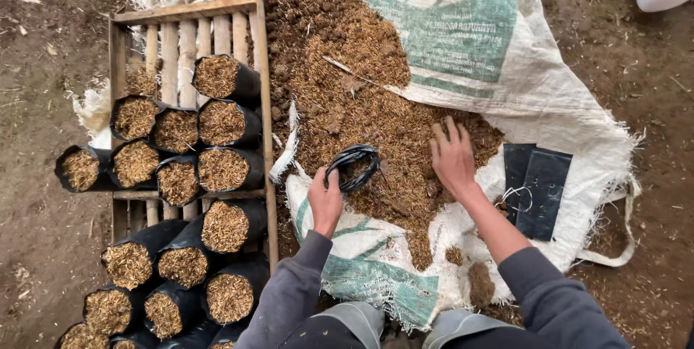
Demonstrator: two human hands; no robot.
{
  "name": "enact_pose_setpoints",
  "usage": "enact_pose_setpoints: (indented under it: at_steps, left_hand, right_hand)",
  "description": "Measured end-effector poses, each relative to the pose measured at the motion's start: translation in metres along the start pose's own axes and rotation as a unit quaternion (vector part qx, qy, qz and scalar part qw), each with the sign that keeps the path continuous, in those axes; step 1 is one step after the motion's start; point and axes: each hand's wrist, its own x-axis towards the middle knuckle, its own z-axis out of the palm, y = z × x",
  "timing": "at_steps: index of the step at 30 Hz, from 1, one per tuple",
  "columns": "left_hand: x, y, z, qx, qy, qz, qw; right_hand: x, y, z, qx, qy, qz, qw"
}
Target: The person sits on the ground and fills black plastic nursery bags with soil from a large sack using both hands. They then place the filled bags into a wooden slatted tray. The person repeats this process continuously.
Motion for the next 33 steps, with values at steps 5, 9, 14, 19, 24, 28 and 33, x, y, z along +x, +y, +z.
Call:
enact_pose_setpoints:
  at_steps: [5,9,14,19,24,28,33]
  left_hand:
    - [-0.002,0.003,0.002,0.003,-0.010,-0.023,1.000]
    - [-0.018,-0.040,0.014,0.046,-0.081,-0.034,0.995]
    - [-0.035,-0.050,0.005,0.057,-0.118,-0.071,0.989]
    - [-0.028,-0.057,0.002,0.057,-0.115,-0.097,0.987]
    - [-0.029,-0.054,-0.010,0.019,-0.157,-0.100,0.982]
    - [-0.018,-0.095,-0.007,0.014,-0.155,-0.082,0.984]
    - [-0.026,-0.057,-0.006,-0.069,-0.061,-0.103,0.990]
  right_hand:
    - [0.040,-0.005,0.074,-0.027,-0.060,-0.158,0.985]
    - [0.024,0.021,0.134,-0.008,-0.068,-0.147,0.987]
    - [0.014,0.006,0.079,0.107,-0.099,-0.018,0.989]
    - [0.026,0.010,0.080,0.108,-0.089,-0.002,0.990]
    - [0.077,0.005,0.063,0.116,-0.058,-0.085,0.988]
    - [0.094,-0.028,0.043,0.114,-0.220,-0.114,0.962]
    - [0.019,-0.021,0.073,0.047,-0.055,-0.136,0.988]
